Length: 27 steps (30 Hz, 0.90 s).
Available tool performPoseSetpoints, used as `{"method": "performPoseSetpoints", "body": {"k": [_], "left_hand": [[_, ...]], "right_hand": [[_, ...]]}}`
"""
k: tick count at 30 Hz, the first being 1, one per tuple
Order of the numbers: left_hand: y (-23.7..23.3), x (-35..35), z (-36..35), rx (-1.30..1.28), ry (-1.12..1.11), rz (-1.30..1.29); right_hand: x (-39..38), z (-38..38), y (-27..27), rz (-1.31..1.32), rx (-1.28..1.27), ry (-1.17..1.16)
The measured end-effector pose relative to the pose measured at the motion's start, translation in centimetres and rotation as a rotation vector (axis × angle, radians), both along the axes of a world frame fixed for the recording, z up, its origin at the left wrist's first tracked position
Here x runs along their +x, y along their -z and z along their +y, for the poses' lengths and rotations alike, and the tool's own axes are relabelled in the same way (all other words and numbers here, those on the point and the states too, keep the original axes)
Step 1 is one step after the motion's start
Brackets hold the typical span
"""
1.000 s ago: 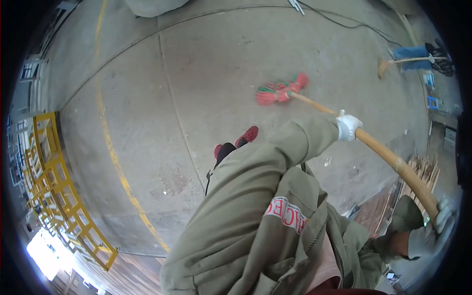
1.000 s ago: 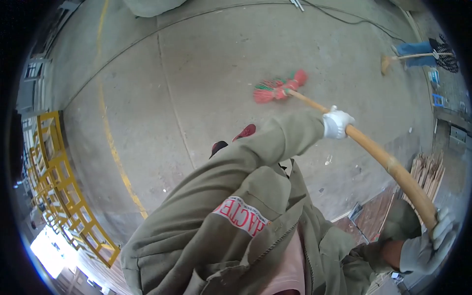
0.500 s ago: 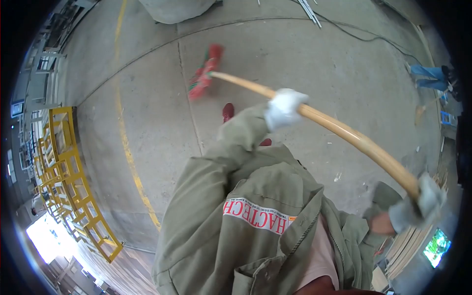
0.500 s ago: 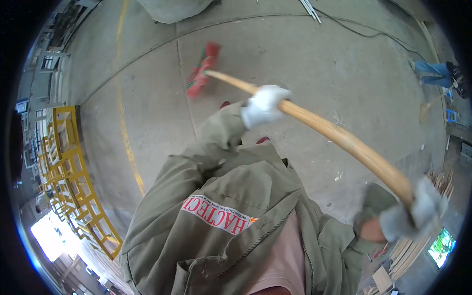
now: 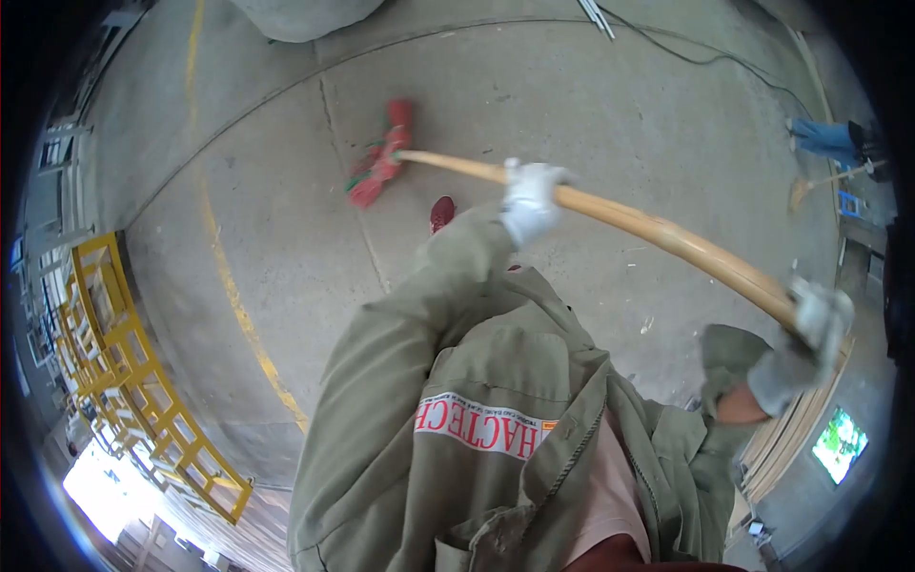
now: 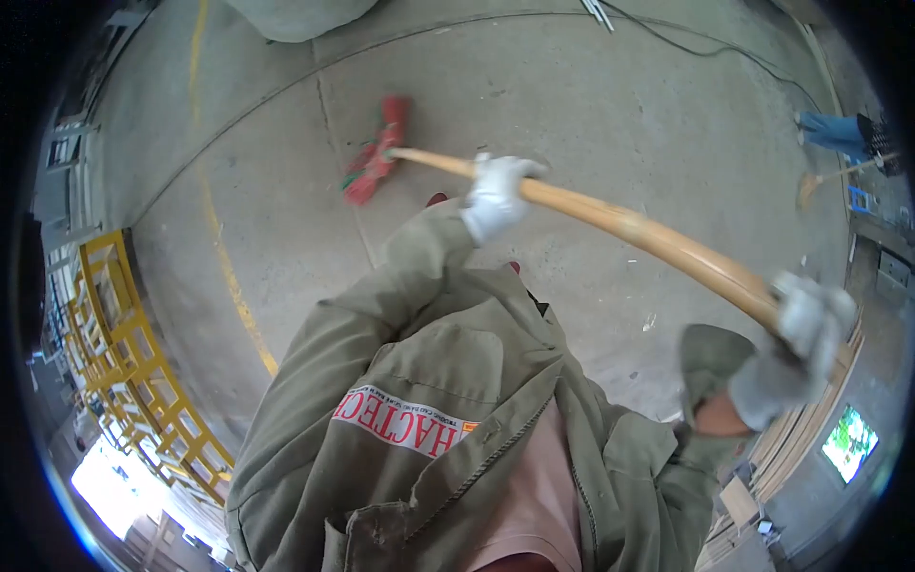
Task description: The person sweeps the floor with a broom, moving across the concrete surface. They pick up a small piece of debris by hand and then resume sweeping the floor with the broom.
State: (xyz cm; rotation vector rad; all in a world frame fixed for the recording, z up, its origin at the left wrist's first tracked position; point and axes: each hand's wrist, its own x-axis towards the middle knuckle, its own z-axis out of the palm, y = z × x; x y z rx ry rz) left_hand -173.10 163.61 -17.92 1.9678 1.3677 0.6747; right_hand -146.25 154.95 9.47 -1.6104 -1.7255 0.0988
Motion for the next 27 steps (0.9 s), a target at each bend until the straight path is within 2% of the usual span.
{"method": "performPoseSetpoints", "body": {"k": [1, 3, 4, 6, 7, 8, 10, 11, 13, 17, 18, 22, 23, 24, 25, 26, 27], "left_hand": [[-2.3, 3.0, 0.8, -0.097, 0.097, -0.007], [-4.4, 8.7, 1.6, -0.134, 0.246, -0.092], [-4.9, 11.5, 1.8, -0.143, 0.339, -0.129], [-4.1, 17.6, 1.3, -0.153, 0.427, -0.176], [-4.5, 19.1, 1.2, -0.138, 0.512, -0.204], [-5.0, 20.2, 1.0, -0.122, 0.593, -0.229], [-5.7, 22.3, 0.1, 0.039, 0.669, -0.335], [-6.8, 21.6, -0.2, 0.041, 0.676, -0.330], [-10.5, 19.3, -0.6, 0.152, 0.693, -0.505], [-14.4, 10.9, 1.3, 0.185, 0.723, -0.402], [-14.1, 8.3, 2.3, 0.170, 0.683, -0.381], [-10.4, -3.7, 7.1, 0.227, 0.396, -0.390], [-7.0, -6.0, 8.3, 0.326, 0.289, -0.383], [-6.0, -9.4, 9.5, 0.299, 0.277, -0.291], [-1.8, -12.4, 10.8, 0.396, 0.219, -0.204], [-2.9, -15.0, 11.3, 0.192, 0.192, -0.006], [-1.9, -17.3, 11.8, 0.154, 0.120, 0.116]], "right_hand": [[1.6, -1.4, -1.7, -0.343, 0.142, 0.172], [2.3, -3.1, -6.5, -0.179, 0.328, -0.087], [4.1, -4.6, -8.8, 0.065, 0.269, -0.140], [3.8, -6.0, -10.8, 0.297, 0.223, -0.182], [1.6, -6.2, -11.1, 0.007, 0.306, -0.072], [0.0, -6.5, -11.3, -0.128, 0.354, 0.020], [-1.5, -7.8, -13.3, -0.072, 0.383, -0.013], [-2.4, -8.1, -14.4, 0.017, 0.387, -0.093], [-4.6, -7.8, -16.9, 0.238, 0.378, -0.294], [-8.4, -5.6, -18.5, 0.535, 0.381, -0.669], [-8.1, -5.8, -18.1, 0.506, 0.426, -0.577], [-6.3, -1.3, -8.4, 0.292, 0.482, -0.010], [-7.5, 1.1, -5.6, 0.380, 0.438, -0.003], [-8.5, 3.6, -3.5, 0.465, 0.378, -0.027], [-10.4, 6.0, -1.1, 0.643, 0.299, -0.140], [-12.9, 8.2, 1.4, 0.858, 0.177, -0.311], [-14.9, 9.9, 3.5, 0.972, 0.082, -0.440]]}}
